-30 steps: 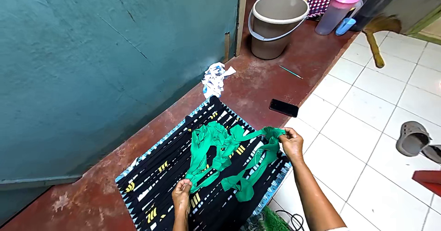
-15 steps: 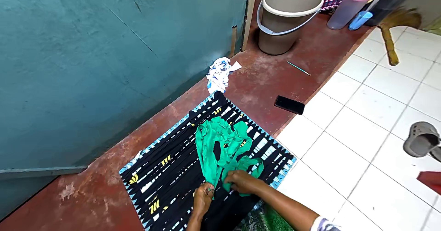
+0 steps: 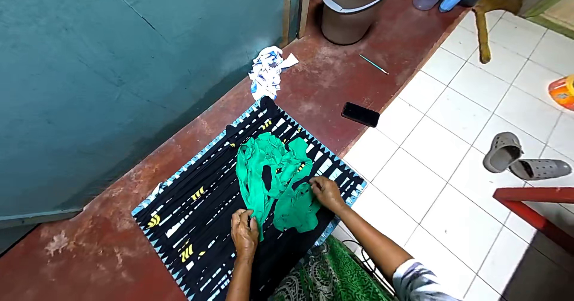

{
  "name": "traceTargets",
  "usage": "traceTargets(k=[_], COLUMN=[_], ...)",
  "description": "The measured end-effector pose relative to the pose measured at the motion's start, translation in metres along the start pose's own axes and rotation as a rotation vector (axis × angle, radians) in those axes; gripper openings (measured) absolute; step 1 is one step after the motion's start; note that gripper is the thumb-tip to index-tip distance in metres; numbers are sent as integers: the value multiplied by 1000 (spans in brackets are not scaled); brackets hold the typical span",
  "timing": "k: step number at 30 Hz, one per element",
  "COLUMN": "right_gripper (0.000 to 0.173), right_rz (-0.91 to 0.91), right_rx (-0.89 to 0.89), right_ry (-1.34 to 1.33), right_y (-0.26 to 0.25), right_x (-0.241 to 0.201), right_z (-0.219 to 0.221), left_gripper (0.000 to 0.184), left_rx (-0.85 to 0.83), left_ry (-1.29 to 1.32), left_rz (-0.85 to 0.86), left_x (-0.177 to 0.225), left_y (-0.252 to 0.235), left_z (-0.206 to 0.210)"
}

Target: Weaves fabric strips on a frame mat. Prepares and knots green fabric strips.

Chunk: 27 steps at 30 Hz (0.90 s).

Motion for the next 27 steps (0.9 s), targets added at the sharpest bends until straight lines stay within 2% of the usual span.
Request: traceTargets(k=[2, 4, 6, 7, 9, 10, 13, 14, 17, 19, 22, 27], right_gripper=[42, 50, 36, 29, 23, 21, 16, 15, 10, 9, 12, 15], right_rz=[83, 145, 148, 132, 75, 37, -30, -45, -85, -101, -135, -177], right_rx=[-42, -167, -255, -259, -165, -81, 95, 122, 166, 173, 177, 187], right_ry=[137, 243, 281, 257, 54, -104, -527, -659, -916, -1052, -1174, -1253], right_y=[-15, -27, -34, -35, -35, -34, -26, -24, -23, -22, -22, -24], right_x=[3, 8, 12, 15, 21, 22, 15, 12, 6, 1, -5, -8], right_z=[-7, -2, 6, 8, 2, -6, -37, -47, -67, -74, -78, -75], left_gripper=[18, 29, 43, 43, 33, 28, 18, 16, 14, 14, 18, 24], left_rx=[-30, -305, -687, -798, -854, -809, -515, -456, -389, -279, -116, 42], left_ry=[-69, -129, -229, -268, -266, -209, 162, 305, 715, 947, 1213, 1357], left_rz=[40, 19, -34, -41, -34, -27, -56, -124, -484, -633, -706, -727], left_x=[15, 34, 49, 52, 54, 51, 37, 34, 31, 27, 18, 2], left_y=[-3, -8, -16, -18, -21, -23, -25, -27, -33, -39, -48, -60], left_z=[-1, 1, 12, 21, 34, 37, 37, 33, 14, 2, -13, -32])
Point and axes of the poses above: each hand's wrist, its own y-axis away from the middle knuckle, its own z-axis out of the palm, x = y × z, the point moved 3 cm from there along -y, towards the middle knuckle, and after that the axes turned 14 degrees about -y, right-handed, at the moved point
